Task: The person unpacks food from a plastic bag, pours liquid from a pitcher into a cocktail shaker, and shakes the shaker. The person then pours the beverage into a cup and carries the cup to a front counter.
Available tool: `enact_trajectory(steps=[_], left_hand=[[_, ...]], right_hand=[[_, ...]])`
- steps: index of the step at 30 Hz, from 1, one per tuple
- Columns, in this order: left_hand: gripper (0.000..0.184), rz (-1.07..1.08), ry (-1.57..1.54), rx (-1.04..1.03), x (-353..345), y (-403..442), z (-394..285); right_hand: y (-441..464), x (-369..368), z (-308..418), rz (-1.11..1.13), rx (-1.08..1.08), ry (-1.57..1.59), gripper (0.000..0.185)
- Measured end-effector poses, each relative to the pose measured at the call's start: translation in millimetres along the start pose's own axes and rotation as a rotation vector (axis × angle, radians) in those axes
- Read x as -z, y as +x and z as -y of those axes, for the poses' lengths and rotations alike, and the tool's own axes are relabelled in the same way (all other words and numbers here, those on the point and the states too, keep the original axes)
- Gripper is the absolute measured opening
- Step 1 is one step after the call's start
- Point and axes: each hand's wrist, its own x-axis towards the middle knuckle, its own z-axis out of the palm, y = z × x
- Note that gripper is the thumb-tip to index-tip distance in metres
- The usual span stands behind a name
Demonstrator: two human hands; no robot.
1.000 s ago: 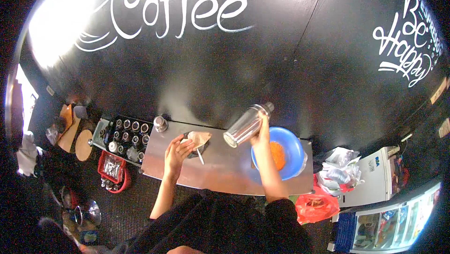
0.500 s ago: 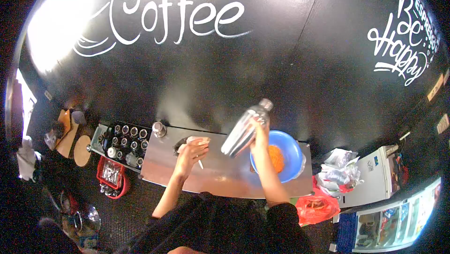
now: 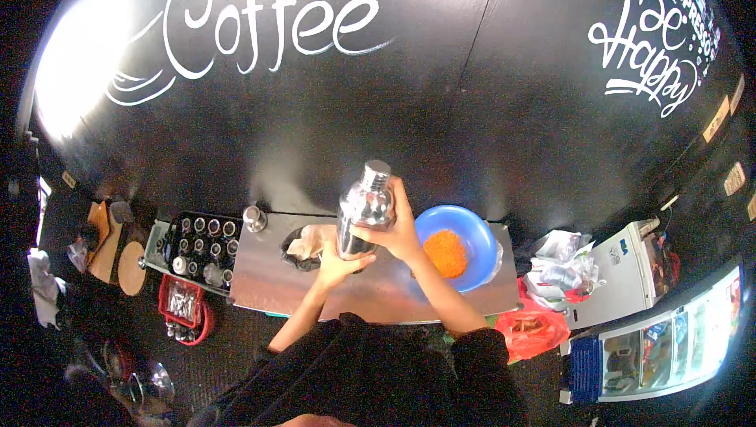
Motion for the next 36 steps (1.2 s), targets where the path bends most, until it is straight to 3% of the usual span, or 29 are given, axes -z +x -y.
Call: enact_trajectory(steps=[2, 3, 4, 7, 8, 10, 13, 17, 20, 22, 23, 24, 25, 26, 28, 32, 36], left_hand=[[0.063, 0.152, -0.054, 0.186, 7.3, -3.1, -15.3], [0.06, 0.295, -0.013, 0.193, 15.2, 0.0, -10.3], [0.06, 0.293, -0.012, 0.197, 15.0, -0.9, -10.0], [0.055, 0.512, -0.356, 0.409, 16.2, -2.6, -2.6], [0.055, 0.515, -0.355, 0.41, 15.4, -4.6, -0.4], [0.082, 0.518, -0.415, 0.439, 10.2, -7.2, -3.5], [0.074, 0.455, -0.316, 0.402, 10.5, -6.9, -7.2], [0.064, 0.363, -0.264, 0.479, 1.0, -15.8, -28.2], [0.058, 0.299, -0.162, 0.446, -5.1, -19.9, -30.6], [0.064, 0.226, 0.077, 0.263, -7.4, -20.7, -15.3], [0.069, 0.074, 0.348, 0.008, -11.4, -23.4, -1.3], [0.07, -0.066, 0.581, -0.009, -16.6, -21.3, -9.0], [0.071, -0.047, 0.532, 0.014, -13.0, -24.7, -0.8], [0.071, -0.02, 0.49, 0.021, -6.7, -20.9, 8.5], [0.07, -0.005, 0.468, -0.105, -12.7, -21.2, 10.8], [0.07, 0.0, 0.537, -0.027, -12.2, -15.9, 1.5], [0.07, 0.051, 0.583, -0.074, -8.0, -4.7, -6.6]], right_hand=[[4.6, 10.9, 6.9, 0.117, -0.048, 0.154, 0.091], [10.8, 22.0, -3.4, 0.222, 0.059, 0.118, 0.093], [16.3, 22.8, 3.2, 0.286, 0.007, 0.239, 0.094], [23.5, 20.3, 7.8, 0.342, -0.06, 0.496, 0.093], [25.0, 20.4, 8.6, 0.373, -0.084, 0.526, 0.089], [24.0, 21.1, 8.5, 0.404, -0.106, 0.556, 0.085], [20.4, 19.4, 9.6, 0.387, -0.109, 0.342, 0.067], [12.7, 17.7, 15.5, 0.254, -0.179, 0.261, 0.064], [4.3, 15.2, 17.9, 0.143, -0.209, 0.227, 0.064], [-0.7, 11.6, 15.3, 0.105, -0.216, 0.299, 0.054], [-4.6, 6.6, 6.4, 0.007, -0.132, 0.176, 0.047], [-6.8, -0.6, 2.7, -0.088, -0.051, 0.053, 0.041], [-10.9, -7.9, 0.5, -0.112, -0.015, -0.076, 0.031], [-9.9, -11.5, -0.1, -0.201, -0.156, 0.054, 0.032], [-11.8, -7.6, -5.4, -0.188, -0.149, -0.02, 0.032], [-9.7, -5.1, -5.8, -0.192, -0.115, 0.08, 0.033], [-4.4, 7.2, 1.9, -0.238, -0.085, 0.017, 0.041]])
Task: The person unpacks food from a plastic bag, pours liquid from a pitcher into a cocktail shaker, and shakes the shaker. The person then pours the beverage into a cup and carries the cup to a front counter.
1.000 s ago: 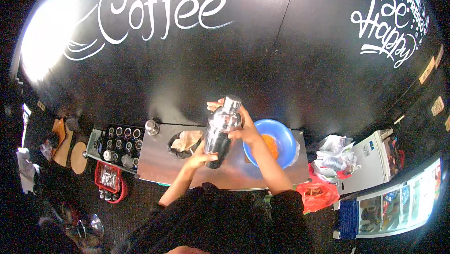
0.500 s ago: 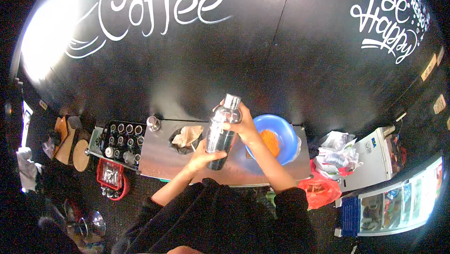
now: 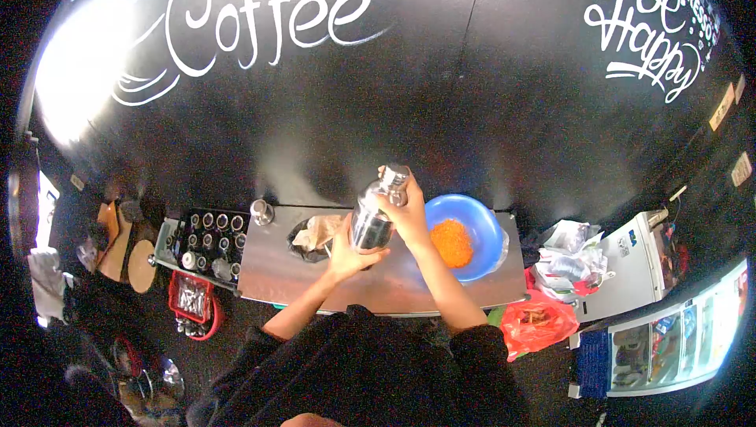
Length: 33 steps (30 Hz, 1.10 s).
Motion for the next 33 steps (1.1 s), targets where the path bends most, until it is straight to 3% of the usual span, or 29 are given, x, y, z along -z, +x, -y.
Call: enact_trajectory(steps=[2, 3, 4, 6, 10, 14, 16, 17, 20, 22, 24, 25, 30, 33], left_hand=[[0.069, 0.246, -0.301, 0.084, 8.8, 6.6, 11.4], [0.068, 0.41, -0.389, 0.131, 15.6, 9.4, 14.1], [0.068, 0.411, -0.389, 0.13, 16.6, 9.2, 15.2], [0.07, 0.64, -0.797, 0.456, 17.4, 7.0, 14.3], [0.071, 0.649, -1.157, 0.566, 10.4, -4.0, 11.4], [0.074, 0.693, -0.906, 0.556, 15.1, -2.6, -6.7], [0.053, 0.557, -0.639, 0.53, 18.0, -6.0, -34.7], [0.051, 0.556, -0.666, 0.582, 17.8, -10.6, -41.3], [0.057, 0.464, -0.52, 0.567, 18.8, -12.8, -61.6], [0.067, 0.466, -0.477, 0.529, 6.1, -13.8, -30.2], [0.074, 0.305, -0.346, 0.25, -3.8, -15.1, -16.5], [0.077, 0.323, -0.345, 0.31, -4.0, -13.2, -22.6], [0.077, 0.266, -0.364, 0.286, -20.1, -18.1, -0.6], [0.069, 0.229, -0.344, 0.282, -24.6, -17.4, -3.5]], right_hand=[[4.4, 9.9, 12.5, 0.184, -0.187, 0.297, 0.059], [6.8, 15.3, 9.3, 0.28, -0.197, 0.347, 0.082], [7.1, 18.1, 6.1, 0.279, -0.197, 0.346, 0.082], [7.1, 19.5, 7.9, 0.497, -0.134, 0.456, 0.094], [-2.8, 18.3, 7.3, 0.428, -0.051, 0.293, 0.091], [-15.0, 16.0, 8.7, 0.276, -0.204, 0.349, 0.084], [-18.9, 17.8, 8.7, 0.228, -0.236, 0.428, 0.077], [-20.7, 18.2, 12.1, 0.241, -0.234, 0.425, 0.076], [-26.0, 18.4, 13.9, 0.19, -0.242, 0.398, 0.075], [-25.0, 20.9, 7.6, 0.175, -0.25, 0.368, 0.075], [-26.8, 21.9, -7.4, 0.127, -0.107, 0.137, 0.074], [-24.9, 24.9, -10.8, 0.093, -0.198, 0.159, 0.074], [-26.1, 35.6, -29.7, 0.088, -0.109, 0.159, 0.076], [-26.4, 36.3, -24.0, 0.097, -0.128, 0.131, 0.074]])
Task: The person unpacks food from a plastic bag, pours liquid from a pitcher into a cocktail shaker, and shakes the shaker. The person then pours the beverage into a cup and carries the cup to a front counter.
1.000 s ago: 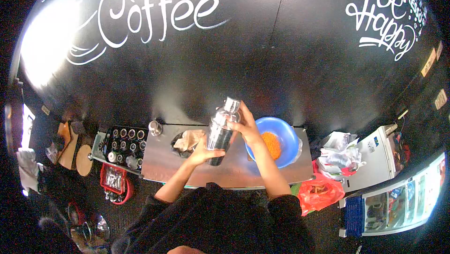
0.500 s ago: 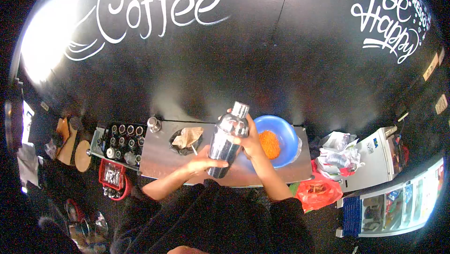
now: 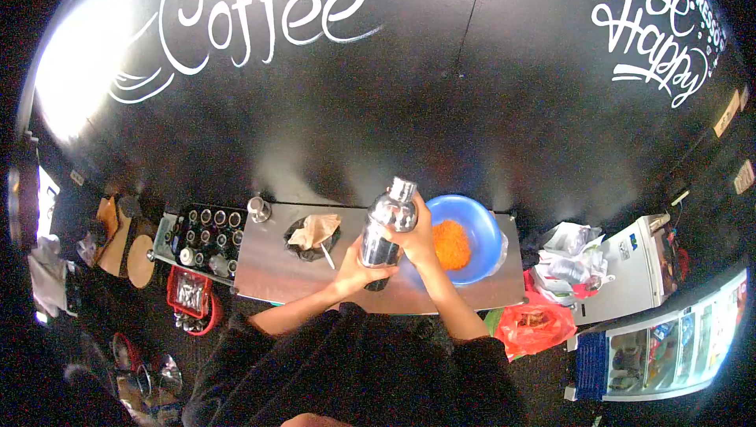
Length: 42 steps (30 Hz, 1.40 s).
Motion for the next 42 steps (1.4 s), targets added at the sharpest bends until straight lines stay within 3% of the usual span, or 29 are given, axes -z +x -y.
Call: enact_trajectory(steps=[6, 7, 11, 14, 15, 17, 18, 19, 21, 22, 23, 26, 27, 28, 31, 32, 34, 36, 39, 42], left_hand=[[0.075, -0.058, 0.04, -0.048, 6.3, 16.8, 5.9], [0.075, -0.054, 0.041, -0.047, 9.2, 22.2, 3.6], [0.092, -0.098, 0.303, 0.015, 21.4, 29.2, -21.1], [0.113, 0.147, 0.396, -0.061, 30.9, 24.4, -26.2], [0.113, 0.144, 0.397, -0.059, 37.7, 23.5, -27.9], [0.112, 0.163, 0.551, -0.237, 50.9, 22.4, -35.8], [0.1, 0.073, 0.477, -0.284, 51.3, 17.7, -48.1], [0.1, 0.071, 0.474, -0.285, 57.4, 16.3, -46.1], [0.082, -0.071, 0.197, -0.121, 76.9, 17.0, -43.1], [0.062, -0.123, 0.088, -0.12, 83.4, 14.9, -42.1], [0.062, -0.125, 0.089, -0.122, 90.6, 15.4, -41.7], [0.043, -0.306, -0.013, -0.129, 102.6, 5.5, -34.7], [0.043, -0.308, -0.015, -0.146, 103.7, 3.8, -34.0], [0.044, -0.294, -0.026, -0.104, 105.0, -0.2, -32.6], [0.044, -0.271, -0.053, -0.013, 108.3, -4.7, -32.8], [0.043, -0.293, -0.064, -0.008, 107.9, -6.4, -34.1], [0.043, -0.293, -0.124, -0.059, 106.3, -2.1, -33.1], [0.043, -0.274, -0.096, -0.055, 107.5, 3.6, -34.0], [0.042, -0.244, -0.042, -0.048, 105.6, -3.3, -26.9], [0.039, -0.232, -0.196, -0.05, 110.8, 7.1, 0.7]], right_hand=[[10.5, -4.8, 4.3, -0.059, 0.009, -0.083, 0.077], [12.6, -5.3, -7.3, -0.103, 0.115, -0.18, 0.082], [6.2, -26.1, -22.7, -0.192, 0.237, -0.096, 0.091], [15.0, -9.0, -43.3, -0.251, 0.07, -0.009, 0.089], [16.5, -11.0, -27.7, -0.234, -0.089, 0.184, 0.087], [34.1, 13.5, -54.8, -0.253, -0.084, 0.444, 0.084], [36.8, 2.8, -39.8, -0.421, -0.045, 0.398, 0.08], [30.5, 0.7, -38.4, -0.419, -0.046, 0.395, 0.08], [15.1, -4.4, -34.8, -0.298, -0.122, 0.214, 0.074], [6.7, -5.9, -22.1, 0.063, -0.067, 0.245, 0.071], [14.4, -0.5, -21.3, 0.066, -0.067, 0.246, 0.071], [34.5, 15.4, -37.8, -0.289, -0.365, 0.397, 0.072], [39.2, 19.3, -44.3, -0.383, -0.427, 0.431, 0.072], [20.0, 12.4, -50.3, -0.186, -0.321, 0.344, 0.069], [22.5, 16.6, -58.8, -0.129, -0.384, 0.377, 0.074], [27.5, 18.7, -63.1, -0.252, -0.433, 0.395, 0.067], [24.5, 11.7, -66.7, -0.256, -0.424, 0.301, 0.055], [11.6, 6.1, -55.5, -0.167, -0.253, 0.146, 0.055], [51.9, 26.6, -58.1, -0.332, -0.504, 0.386, 0.046], [19.5, -2.6, -45.9, -0.102, -0.398, 0.23, 0.049]])
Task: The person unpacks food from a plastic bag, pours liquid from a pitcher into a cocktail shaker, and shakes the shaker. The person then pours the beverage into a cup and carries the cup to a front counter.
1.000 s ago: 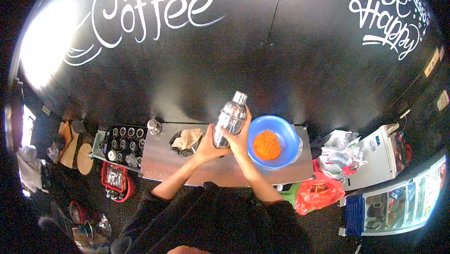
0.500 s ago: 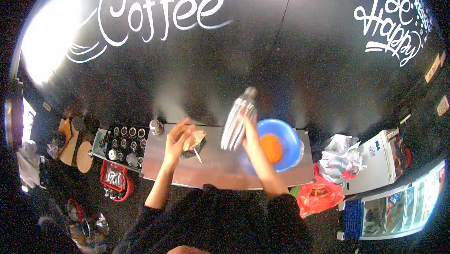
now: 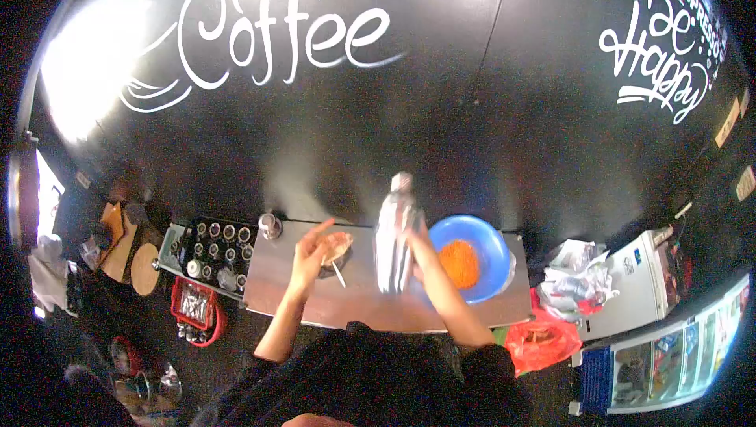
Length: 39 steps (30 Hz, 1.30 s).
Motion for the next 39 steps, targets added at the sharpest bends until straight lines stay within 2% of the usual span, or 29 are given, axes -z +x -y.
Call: enact_trajectory(steps=[1, 5, 7, 8, 10, 11, 12, 13, 14, 15, 16, 18, 19, 21, 23, 24, 25, 27, 28, 29, 30, 31, 32, 33, 35, 36, 37, 39], left_hand=[[0.041, 0.007, 0.073, -0.009, -3.6, 0.8, -1.9], [0.047, 0.013, 0.094, 0.097, -20.3, 7.6, -3.2], [0.051, -0.008, 0.077, 0.122, -27.8, 18.3, -10.1], [0.059, 0.05, 0.006, 0.113, -32.9, 19.2, -14.2], [0.079, 0.156, -0.237, 0.165, -48.5, 20.7, -33.4], [0.079, 0.162, -0.235, 0.164, -55.8, 25.0, -33.2], [0.082, 0.132, -0.186, 0.045, -63.3, 27.6, -31.2], [0.086, 0.099, -0.139, -0.071, -68.8, 29.2, -28.9], [0.082, -0.015, -0.266, 0.093, -71.2, 32.7, -26.3], [0.082, -0.017, -0.266, 0.095, -71.0, 35.1, -17.6], [0.073, -0.01, -0.359, 0.133, -70.7, 37.2, -8.8], [0.048, 0.017, -0.455, 0.133, -74.0, 37.1, -3.8], [0.048, 0.017, -0.458, 0.136, -74.2, 39.5, -2.6], [0.043, 0.062, -0.622, 0.217, -71.2, 46.6, 4.6], [0.04, 0.089, -0.625, 0.172, -73.6, 52.3, 9.7], [0.036, 0.055, -0.615, 0.14, -77.8, 51.0, 5.7], [0.032, 0.021, -0.602, 0.107, -81.3, 50.0, 2.8], [0.034, 0.039, -0.625, 0.155, -87.0, 40.9, -0.2], [0.036, 0.039, -0.644, 0.145, -95.1, 29.5, -5.3], [0.038, 0.039, -0.662, 0.138, -102.1, 21.8, -5.9], [0.042, -0.026, -0.626, 0.053, -106.7, 22.7, 3.1], [0.042, -0.02, -0.623, 0.058, -110.2, 20.4, -10.0], [0.042, 0.032, -0.643, 0.021, -111.1, 18.3, -25.6], [0.043, 0.084, -0.663, -0.014, -109.0, 16.6, -36.3], [0.036, 0.178, -0.532, -0.015, -84.6, 31.8, -23.5], [0.034, 0.236, -0.55, 0.062, -81.9, 30.8, -37.8], [0.032, 0.291, -0.567, 0.14, -80.7, 28.3, -50.3], [0.027, 0.314, -0.602, 0.169, -81.7, 33.5, -45.0]], right_hand=[[-4.9, -5.3, 1.5, 0.072, 0.051, -0.053, 0.052], [17.2, -25.5, 18.7, -0.225, -0.024, 0.003, 0.058], [6.3, -33.2, 4.5, -0.05, 0.013, -0.033, 0.065], [-2.6, -39.5, 5.7, 0.004, 0.064, -0.08, 0.087], [-12.3, -62.6, 23.5, 0.086, 0.186, -0.347, 0.087], [-11.7, -66.9, 23.9, 0.106, 0.271, -0.443, 0.087], [-6.7, -69.8, 18.4, 0.145, 0.408, -0.478, 0.098], [-9.3, -66.5, 15.6, 0.14, 0.406, -0.477, 0.098], [-14.4, -62.9, 12.8, 0.1, 0.417, -0.619, 0.104], [-19.4, -66.1, 15.5, 0.061, 0.429, -0.76, 0.109], [-18.0, -60.1, 14.8, 0.063, 0.559, -0.894, 0.12], [-33.9, -51.5, 21.9, 0.092, 0.562, -0.915, 0.121], [-43.3, -49.1, 26.5, 0.12, 0.567, -0.938, 0.121], [-58.8, -45.0, 26.3, 0.15, 0.577, -0.85, 0.117], [-78.9, -48.7, 28.8, 0.047, 0.663, -0.928, 0.106], [-88.1, -54.0, 28.6, -0.052, 0.789, -1.03, 0.089], [-93.5, -54.3, 21.9, -0.053, 0.789, -1.034, 0.089], [-98.0, -57.0, 9.1, -0.269, 0.92, -1.004, 0.075], [-94.5, -64.7, 4.7, -0.479, 1.073, -0.964, 0.062], [-89.8, -61.7, 1.7, -0.486, 1.071, -0.963, 0.062], [-81.4, -55.5, -4.1, -0.62, 1.052, -0.766, 0.055], [-73.3, -50.4, -7.3, -0.748, 1.027, -0.565, 0.049], [-66.7, -44.7, -7.0, -0.765, 0.892, -0.275, 0.029], [-63.9, -38.5, -3.0, -0.775, 0.893, -0.273, 0.029], [-59.2, -23.1, 11.3, -0.768, 0.786, -0.026, 0.014], [-63.1, -28.2, 29.9, -0.776, 0.74, 0.074, 0.01], [-62.2, -22.7, 35.9, -0.778, 0.739, 0.074, 0.01], [-62.6, -13.2, 44.9, -0.736, 0.697, 0.017, 0.013]])
